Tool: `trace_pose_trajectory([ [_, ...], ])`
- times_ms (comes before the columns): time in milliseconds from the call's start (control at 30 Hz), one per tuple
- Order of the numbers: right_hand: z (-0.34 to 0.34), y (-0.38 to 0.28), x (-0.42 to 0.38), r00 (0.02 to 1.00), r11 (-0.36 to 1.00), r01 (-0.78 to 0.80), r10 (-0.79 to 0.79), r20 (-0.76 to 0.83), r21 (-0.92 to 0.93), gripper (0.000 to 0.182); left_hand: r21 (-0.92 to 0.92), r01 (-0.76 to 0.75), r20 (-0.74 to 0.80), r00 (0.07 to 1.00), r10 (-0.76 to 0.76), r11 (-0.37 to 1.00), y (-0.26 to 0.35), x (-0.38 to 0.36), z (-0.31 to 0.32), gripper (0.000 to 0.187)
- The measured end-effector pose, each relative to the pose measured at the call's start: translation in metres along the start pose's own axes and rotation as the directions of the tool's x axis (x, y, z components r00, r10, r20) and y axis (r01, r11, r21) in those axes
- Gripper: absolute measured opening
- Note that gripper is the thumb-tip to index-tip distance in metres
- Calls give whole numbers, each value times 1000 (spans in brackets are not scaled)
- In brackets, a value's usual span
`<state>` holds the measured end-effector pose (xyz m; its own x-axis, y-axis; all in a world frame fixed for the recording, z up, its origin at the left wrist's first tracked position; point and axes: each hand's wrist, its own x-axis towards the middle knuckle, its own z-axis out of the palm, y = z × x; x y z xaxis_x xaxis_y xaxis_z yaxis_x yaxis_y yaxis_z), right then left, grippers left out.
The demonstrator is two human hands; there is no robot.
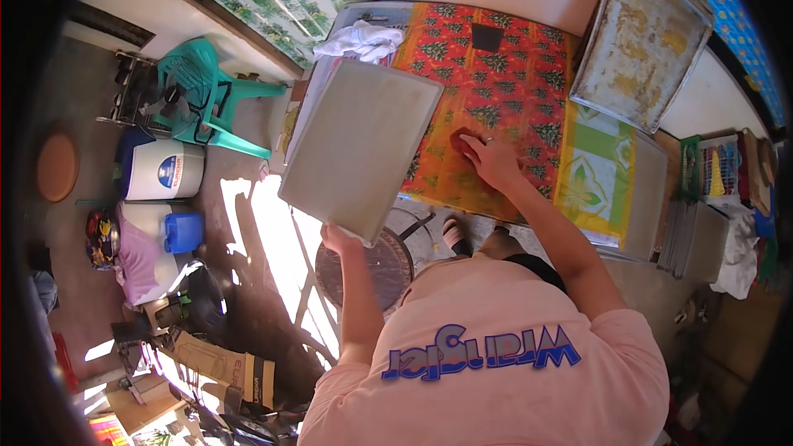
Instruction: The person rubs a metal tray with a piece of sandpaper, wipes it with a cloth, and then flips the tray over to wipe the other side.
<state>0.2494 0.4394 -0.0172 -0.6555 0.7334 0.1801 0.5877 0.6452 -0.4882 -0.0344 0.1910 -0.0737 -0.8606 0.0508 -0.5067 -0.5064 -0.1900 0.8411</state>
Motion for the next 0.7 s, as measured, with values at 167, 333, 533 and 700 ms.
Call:
trace_pose_trajectory([
  [167,24,-8,7,997,997,76,-77,-26,-28,36,-126,20,274,962,15,992,-36,31,-2,37],
  [333,30,-17,10,995,988,16,0,105,-150,46,223,-29,163,987,-8,974,-5,-8,14,40],
  [533,2,-78,14,977,963,191,-204,54,189,61,633,-617,583,777,236,467,2,-11,27,47],
  [700,5,-151,0,897,827,430,-436,-71,362,53,164,408,725,568,-390,898,-15,-80,103,55],
])
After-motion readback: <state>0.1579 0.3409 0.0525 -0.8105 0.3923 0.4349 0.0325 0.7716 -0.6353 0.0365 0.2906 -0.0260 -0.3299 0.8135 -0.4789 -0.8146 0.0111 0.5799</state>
